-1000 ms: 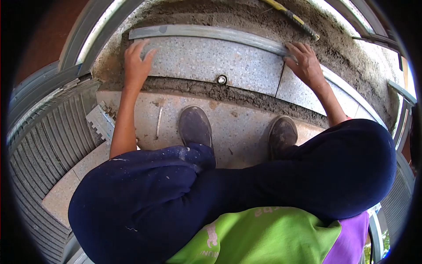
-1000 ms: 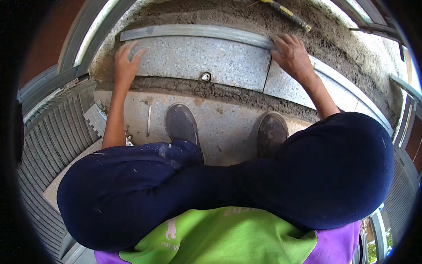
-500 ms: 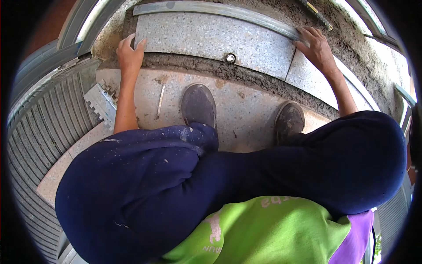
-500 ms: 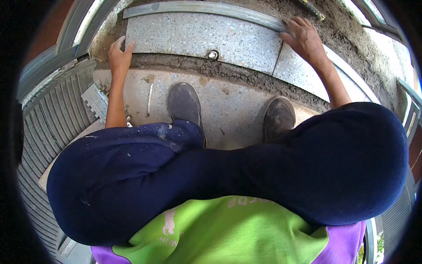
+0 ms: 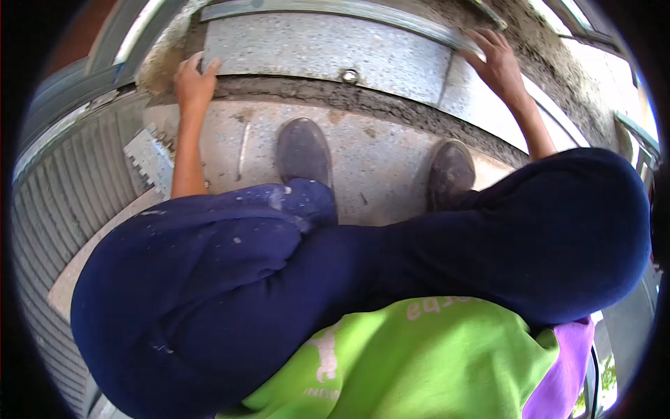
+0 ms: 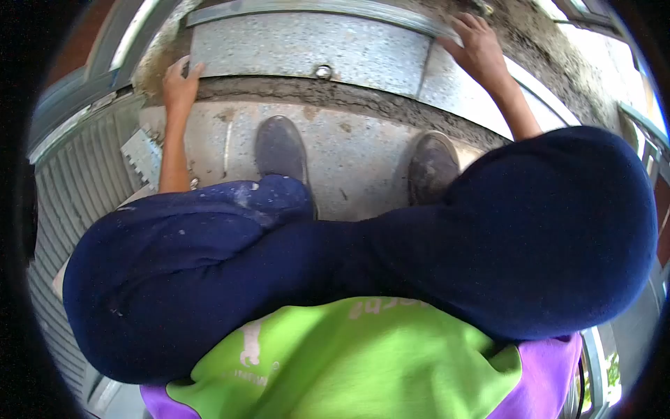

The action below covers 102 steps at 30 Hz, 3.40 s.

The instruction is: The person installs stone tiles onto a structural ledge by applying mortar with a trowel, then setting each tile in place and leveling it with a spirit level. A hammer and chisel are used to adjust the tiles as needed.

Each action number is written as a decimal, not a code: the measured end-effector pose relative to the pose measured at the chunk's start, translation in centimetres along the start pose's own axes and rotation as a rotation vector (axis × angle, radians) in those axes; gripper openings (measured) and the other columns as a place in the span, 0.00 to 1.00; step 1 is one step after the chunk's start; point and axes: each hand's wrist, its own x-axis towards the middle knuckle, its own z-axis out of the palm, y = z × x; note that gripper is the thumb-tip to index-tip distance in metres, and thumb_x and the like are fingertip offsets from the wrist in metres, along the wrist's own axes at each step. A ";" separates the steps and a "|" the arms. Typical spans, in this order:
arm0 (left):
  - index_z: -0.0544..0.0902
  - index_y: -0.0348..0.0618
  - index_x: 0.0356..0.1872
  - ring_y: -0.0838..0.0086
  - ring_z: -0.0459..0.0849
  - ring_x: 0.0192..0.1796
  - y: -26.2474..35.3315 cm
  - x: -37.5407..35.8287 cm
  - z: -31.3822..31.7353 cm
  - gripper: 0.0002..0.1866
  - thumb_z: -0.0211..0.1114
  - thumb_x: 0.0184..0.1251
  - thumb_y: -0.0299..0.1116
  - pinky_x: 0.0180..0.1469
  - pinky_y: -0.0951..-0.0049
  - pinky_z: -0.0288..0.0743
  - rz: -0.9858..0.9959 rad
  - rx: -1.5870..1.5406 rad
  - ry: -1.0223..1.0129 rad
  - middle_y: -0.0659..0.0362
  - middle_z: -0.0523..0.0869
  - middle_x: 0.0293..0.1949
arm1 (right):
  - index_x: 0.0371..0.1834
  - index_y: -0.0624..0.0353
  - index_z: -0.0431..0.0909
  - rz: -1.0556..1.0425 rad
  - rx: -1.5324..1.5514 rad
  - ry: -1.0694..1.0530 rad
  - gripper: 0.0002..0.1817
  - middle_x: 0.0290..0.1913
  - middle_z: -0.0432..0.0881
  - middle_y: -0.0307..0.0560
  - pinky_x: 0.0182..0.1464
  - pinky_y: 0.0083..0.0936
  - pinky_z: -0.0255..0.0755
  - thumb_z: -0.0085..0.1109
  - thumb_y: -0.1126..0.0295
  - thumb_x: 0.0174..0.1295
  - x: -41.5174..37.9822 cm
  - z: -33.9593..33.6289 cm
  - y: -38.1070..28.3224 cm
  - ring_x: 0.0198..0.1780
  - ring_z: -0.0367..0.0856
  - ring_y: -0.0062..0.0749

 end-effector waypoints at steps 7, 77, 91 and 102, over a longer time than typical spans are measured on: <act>0.91 0.38 0.46 0.50 0.89 0.52 -1.3 -2.9 -4.0 0.21 0.73 0.65 0.48 0.57 0.57 0.80 -0.160 -0.095 -0.164 0.42 0.91 0.46 | 0.62 0.65 0.81 0.121 0.143 -0.090 0.22 0.64 0.81 0.61 0.64 0.44 0.77 0.63 0.61 0.72 -0.2 -4.7 -1.7 0.63 0.81 0.57; 0.85 0.36 0.56 0.49 0.84 0.55 10.2 0.0 -7.0 0.15 0.69 0.72 0.31 0.59 0.56 0.77 0.219 -0.256 -0.166 0.45 0.86 0.53 | 0.39 0.62 0.83 0.212 0.170 -0.658 0.08 0.41 0.87 0.54 0.50 0.43 0.81 0.63 0.68 0.67 16.7 -4.8 8.0 0.45 0.86 0.41; 0.81 0.37 0.48 0.59 0.86 0.43 3.4 -22.9 -5.1 0.15 0.73 0.67 0.33 0.47 0.59 0.80 -0.758 -0.230 -0.227 0.48 0.84 0.45 | 0.38 0.60 0.72 0.048 0.297 -0.317 0.16 0.33 0.75 0.48 0.43 0.44 0.72 0.69 0.63 0.62 20.4 3.6 8.2 0.37 0.78 0.44; 0.81 0.37 0.47 0.64 0.87 0.43 2.5 -17.5 -7.4 0.07 0.62 0.74 0.28 0.50 0.63 0.80 -0.638 -0.190 -0.303 0.49 0.86 0.42 | 0.38 0.61 0.75 -0.083 0.252 -0.320 0.11 0.25 0.73 0.42 0.31 0.37 0.69 0.64 0.65 0.66 21.1 5.7 9.6 0.26 0.75 0.31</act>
